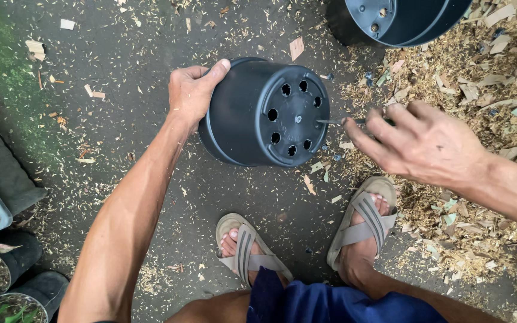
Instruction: The person uses a knife to puncture and enlarge multiple holes in the bottom of a black plastic pot. They repeatedly stab and scrape the plastic, rotating the pot to access different areas, and place the pot down between actions.
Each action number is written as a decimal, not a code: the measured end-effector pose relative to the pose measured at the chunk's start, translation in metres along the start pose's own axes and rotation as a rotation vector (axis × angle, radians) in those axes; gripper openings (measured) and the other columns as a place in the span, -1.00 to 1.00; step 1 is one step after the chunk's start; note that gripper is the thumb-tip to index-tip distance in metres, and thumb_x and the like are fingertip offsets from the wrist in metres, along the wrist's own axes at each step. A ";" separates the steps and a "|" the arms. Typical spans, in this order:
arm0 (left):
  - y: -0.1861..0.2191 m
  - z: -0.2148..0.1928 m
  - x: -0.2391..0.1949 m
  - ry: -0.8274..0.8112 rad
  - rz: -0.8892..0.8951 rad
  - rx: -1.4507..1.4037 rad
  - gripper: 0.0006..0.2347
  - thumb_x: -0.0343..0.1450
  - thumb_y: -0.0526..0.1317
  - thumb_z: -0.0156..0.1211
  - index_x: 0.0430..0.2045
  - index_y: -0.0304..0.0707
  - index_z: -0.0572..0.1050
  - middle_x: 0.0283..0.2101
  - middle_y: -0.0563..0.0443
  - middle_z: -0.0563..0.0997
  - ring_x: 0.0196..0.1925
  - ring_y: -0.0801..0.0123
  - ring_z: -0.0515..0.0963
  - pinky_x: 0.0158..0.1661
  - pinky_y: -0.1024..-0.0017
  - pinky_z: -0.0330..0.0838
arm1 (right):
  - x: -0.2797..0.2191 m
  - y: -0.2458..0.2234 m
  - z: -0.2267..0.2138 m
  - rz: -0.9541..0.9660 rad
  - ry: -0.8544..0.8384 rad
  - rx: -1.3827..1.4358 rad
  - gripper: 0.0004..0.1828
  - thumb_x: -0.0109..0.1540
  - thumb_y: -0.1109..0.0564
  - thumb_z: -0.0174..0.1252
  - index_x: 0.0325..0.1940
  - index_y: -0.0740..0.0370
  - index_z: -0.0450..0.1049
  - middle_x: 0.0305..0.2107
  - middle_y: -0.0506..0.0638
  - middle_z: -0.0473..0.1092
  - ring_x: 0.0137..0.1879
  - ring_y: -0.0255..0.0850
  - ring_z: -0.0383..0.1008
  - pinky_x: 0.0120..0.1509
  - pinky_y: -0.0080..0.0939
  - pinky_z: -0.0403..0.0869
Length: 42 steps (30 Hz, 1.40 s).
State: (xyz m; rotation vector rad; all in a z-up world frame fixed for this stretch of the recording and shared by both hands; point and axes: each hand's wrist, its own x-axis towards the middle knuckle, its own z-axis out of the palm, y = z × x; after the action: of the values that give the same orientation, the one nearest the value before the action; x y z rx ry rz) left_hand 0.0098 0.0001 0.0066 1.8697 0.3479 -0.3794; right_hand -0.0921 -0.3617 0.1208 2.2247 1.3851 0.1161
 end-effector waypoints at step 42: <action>0.032 0.032 -0.010 0.135 0.041 0.132 -0.57 0.22 0.11 0.41 -0.53 -0.41 0.66 -0.50 -0.14 0.71 -0.47 0.33 0.70 -0.36 0.33 0.57 | 0.043 0.030 0.001 0.594 -0.603 0.935 -0.58 0.32 0.22 0.05 0.27 0.04 0.49 -0.39 0.17 0.48 -0.56 -0.23 0.25 -0.60 -0.30 0.14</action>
State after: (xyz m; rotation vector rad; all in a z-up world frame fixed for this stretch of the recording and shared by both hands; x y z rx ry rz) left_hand 0.0112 -0.0410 0.0278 2.0344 0.3827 -0.2544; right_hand -0.0471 -0.3357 0.1261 2.9517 0.4174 -1.1087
